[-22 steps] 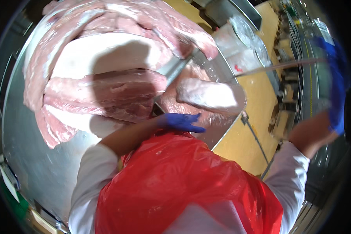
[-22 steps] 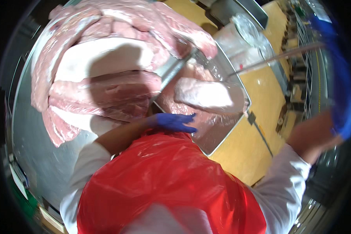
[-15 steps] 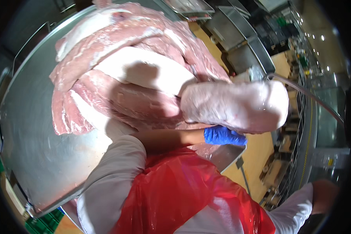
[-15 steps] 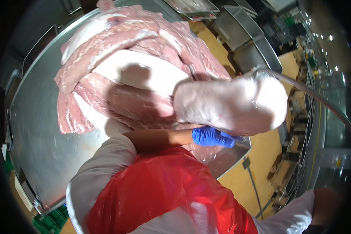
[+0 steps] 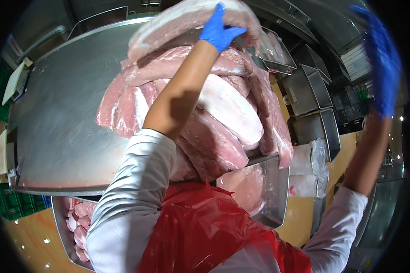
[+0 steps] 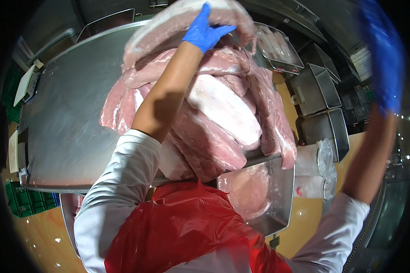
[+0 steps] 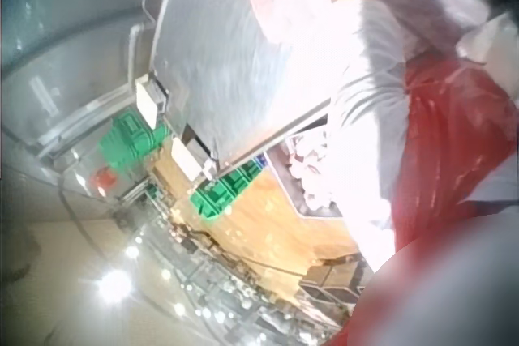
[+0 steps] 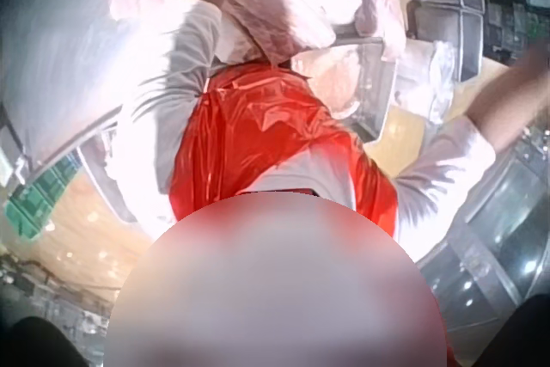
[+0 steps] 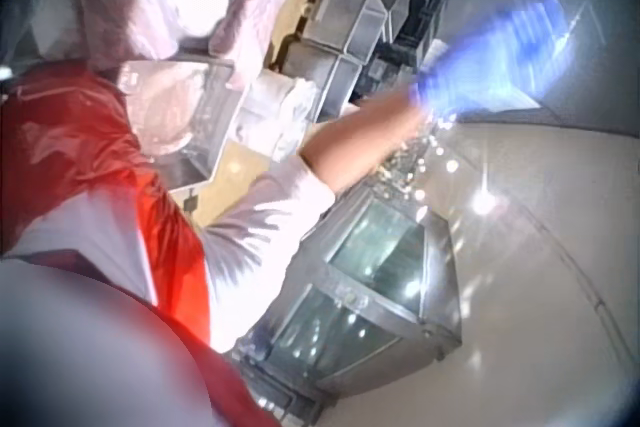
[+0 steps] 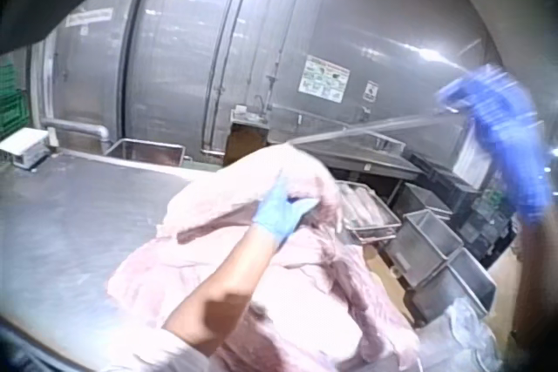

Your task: The person cuts large pieces of raw meat into smaller chunks using a knife and places them into a metal tray. The person then moves the tray to a scale and continues cutting additional meat on a cutting board.

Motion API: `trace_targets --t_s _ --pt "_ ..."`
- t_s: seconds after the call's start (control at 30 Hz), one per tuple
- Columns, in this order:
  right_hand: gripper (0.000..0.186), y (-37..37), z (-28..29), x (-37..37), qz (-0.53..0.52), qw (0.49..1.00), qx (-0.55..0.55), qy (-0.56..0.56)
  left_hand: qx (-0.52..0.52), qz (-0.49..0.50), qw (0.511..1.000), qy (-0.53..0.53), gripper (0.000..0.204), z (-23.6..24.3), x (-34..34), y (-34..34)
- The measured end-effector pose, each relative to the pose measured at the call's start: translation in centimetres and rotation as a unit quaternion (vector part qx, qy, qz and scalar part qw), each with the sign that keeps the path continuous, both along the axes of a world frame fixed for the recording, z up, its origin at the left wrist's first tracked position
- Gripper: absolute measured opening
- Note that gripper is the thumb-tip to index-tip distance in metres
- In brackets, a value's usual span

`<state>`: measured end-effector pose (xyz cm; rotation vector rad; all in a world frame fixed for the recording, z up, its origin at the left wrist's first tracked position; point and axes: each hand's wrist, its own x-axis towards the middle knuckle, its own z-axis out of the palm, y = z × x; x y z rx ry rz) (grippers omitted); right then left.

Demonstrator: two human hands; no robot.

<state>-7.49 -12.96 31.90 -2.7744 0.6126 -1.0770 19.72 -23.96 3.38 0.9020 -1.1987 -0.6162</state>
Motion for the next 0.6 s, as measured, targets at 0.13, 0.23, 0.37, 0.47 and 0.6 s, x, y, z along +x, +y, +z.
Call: trace_targets --t_s 0.13,0.23,0.37,0.47,0.6 --pt "0.043 -7.9 -13.8 7.2 0.105 0.972 0.21 0.029 0.192 -0.142 0.898 0.369 0.052 -2.3 2.7 8.4" --pt "0.043 -11.7 -22.4 8.5 0.094 0.98 0.164 0.066 0.158 0.03 0.96 0.229 0.035 -2.5 4.0 15.8" --pt "0.04 -12.0 -26.6 15.4 0.108 0.985 0.115 0.071 0.132 0.251 0.948 0.148 0.025 -7.7 13.6 22.0" --pt "0.041 -15.0 -27.8 20.0 0.082 0.99 0.086 0.078 0.192 0.337 0.911 0.136 0.023 -10.2 18.7 25.6" --pt "0.048 -16.9 -27.2 25.6 0.07 0.979 0.156 0.112 0.219 0.366 0.895 0.132 0.022 -12.9 21.3 26.5"
